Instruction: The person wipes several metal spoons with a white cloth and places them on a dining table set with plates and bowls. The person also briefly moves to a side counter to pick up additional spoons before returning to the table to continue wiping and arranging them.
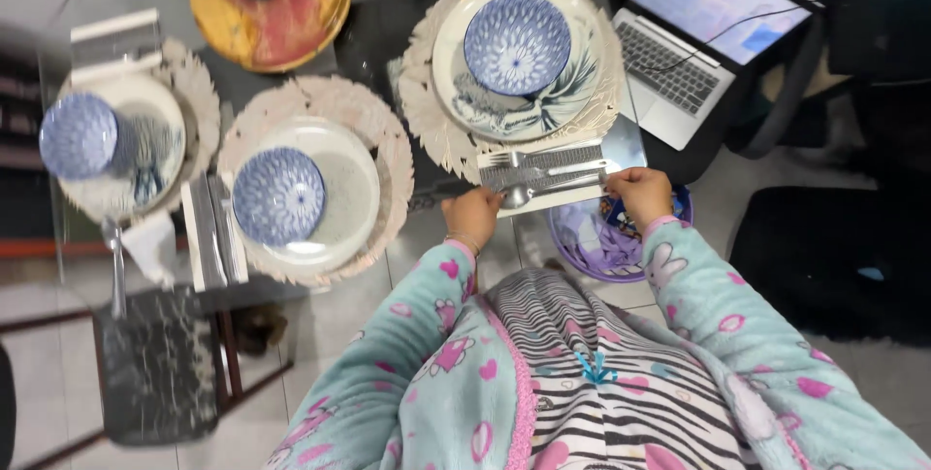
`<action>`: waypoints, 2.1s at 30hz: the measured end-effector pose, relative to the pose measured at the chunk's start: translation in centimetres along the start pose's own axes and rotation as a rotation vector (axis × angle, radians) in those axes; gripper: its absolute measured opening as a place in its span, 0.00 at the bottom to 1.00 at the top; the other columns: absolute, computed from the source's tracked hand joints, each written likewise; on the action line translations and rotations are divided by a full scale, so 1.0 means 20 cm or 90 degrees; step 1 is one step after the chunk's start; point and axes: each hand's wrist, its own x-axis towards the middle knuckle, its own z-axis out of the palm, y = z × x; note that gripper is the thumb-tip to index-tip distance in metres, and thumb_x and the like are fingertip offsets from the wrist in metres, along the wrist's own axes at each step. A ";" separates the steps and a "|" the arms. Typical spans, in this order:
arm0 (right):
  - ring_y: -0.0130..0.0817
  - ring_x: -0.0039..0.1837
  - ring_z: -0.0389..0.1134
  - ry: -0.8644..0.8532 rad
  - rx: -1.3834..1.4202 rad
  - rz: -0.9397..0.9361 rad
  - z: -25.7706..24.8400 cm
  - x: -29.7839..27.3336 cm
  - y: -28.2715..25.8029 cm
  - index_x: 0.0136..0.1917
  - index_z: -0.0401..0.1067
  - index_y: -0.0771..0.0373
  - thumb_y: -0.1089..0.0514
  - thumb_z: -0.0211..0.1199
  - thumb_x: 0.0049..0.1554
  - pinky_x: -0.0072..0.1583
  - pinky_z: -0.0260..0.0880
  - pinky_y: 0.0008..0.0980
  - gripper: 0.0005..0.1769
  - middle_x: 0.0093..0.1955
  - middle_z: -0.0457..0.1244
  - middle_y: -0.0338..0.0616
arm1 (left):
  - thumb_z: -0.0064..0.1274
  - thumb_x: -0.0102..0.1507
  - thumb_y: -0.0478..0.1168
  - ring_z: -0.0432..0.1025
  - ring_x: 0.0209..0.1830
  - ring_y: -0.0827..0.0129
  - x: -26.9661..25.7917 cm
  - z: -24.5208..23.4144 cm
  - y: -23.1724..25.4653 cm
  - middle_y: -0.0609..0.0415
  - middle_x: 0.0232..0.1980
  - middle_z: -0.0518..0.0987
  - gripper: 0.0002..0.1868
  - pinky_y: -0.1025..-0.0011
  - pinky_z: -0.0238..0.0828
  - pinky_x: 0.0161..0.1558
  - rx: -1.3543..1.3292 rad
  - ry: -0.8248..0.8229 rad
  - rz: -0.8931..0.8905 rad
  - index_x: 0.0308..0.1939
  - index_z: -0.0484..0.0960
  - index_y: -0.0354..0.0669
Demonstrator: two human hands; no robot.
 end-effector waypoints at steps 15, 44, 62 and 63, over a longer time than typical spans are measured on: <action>0.26 0.34 0.69 -0.068 0.006 -0.035 -0.14 -0.12 -0.14 0.39 0.76 0.61 0.60 0.67 0.48 0.37 0.67 0.23 0.05 0.31 0.67 0.43 | 0.44 0.64 0.62 0.75 0.52 0.57 -0.14 0.06 -0.03 0.54 0.42 0.83 0.22 0.56 0.48 0.64 -0.139 0.082 -0.130 0.46 0.77 0.51; 0.18 0.34 0.61 -0.449 0.182 -0.422 1.51 -1.77 -0.99 0.40 0.75 0.62 0.62 0.69 0.54 0.38 0.61 0.17 0.04 0.30 0.64 0.40 | 0.52 0.64 0.40 0.75 0.31 0.67 -1.61 -0.50 -1.77 0.60 0.24 0.80 0.05 0.71 0.68 0.43 -0.428 0.683 -0.138 0.35 0.83 0.51; 0.37 0.44 0.68 -0.667 -0.012 -0.304 2.52 -1.69 -1.60 0.66 0.61 0.66 0.66 0.51 0.56 0.40 0.70 0.27 0.23 0.45 0.65 0.53 | 0.53 0.61 0.48 0.73 0.46 0.62 -1.05 -0.98 -2.76 0.61 0.40 0.77 0.06 0.62 0.62 0.54 -0.117 0.544 -0.346 0.39 0.82 0.58; 0.37 0.42 0.67 -0.662 -0.029 -0.326 2.61 -1.63 -1.61 0.66 0.61 0.67 0.67 0.51 0.57 0.39 0.70 0.28 0.23 0.43 0.64 0.52 | 0.54 0.60 0.47 0.73 0.45 0.61 -0.99 -1.02 -2.81 0.60 0.40 0.77 0.05 0.60 0.63 0.53 -0.081 0.533 -0.343 0.38 0.82 0.57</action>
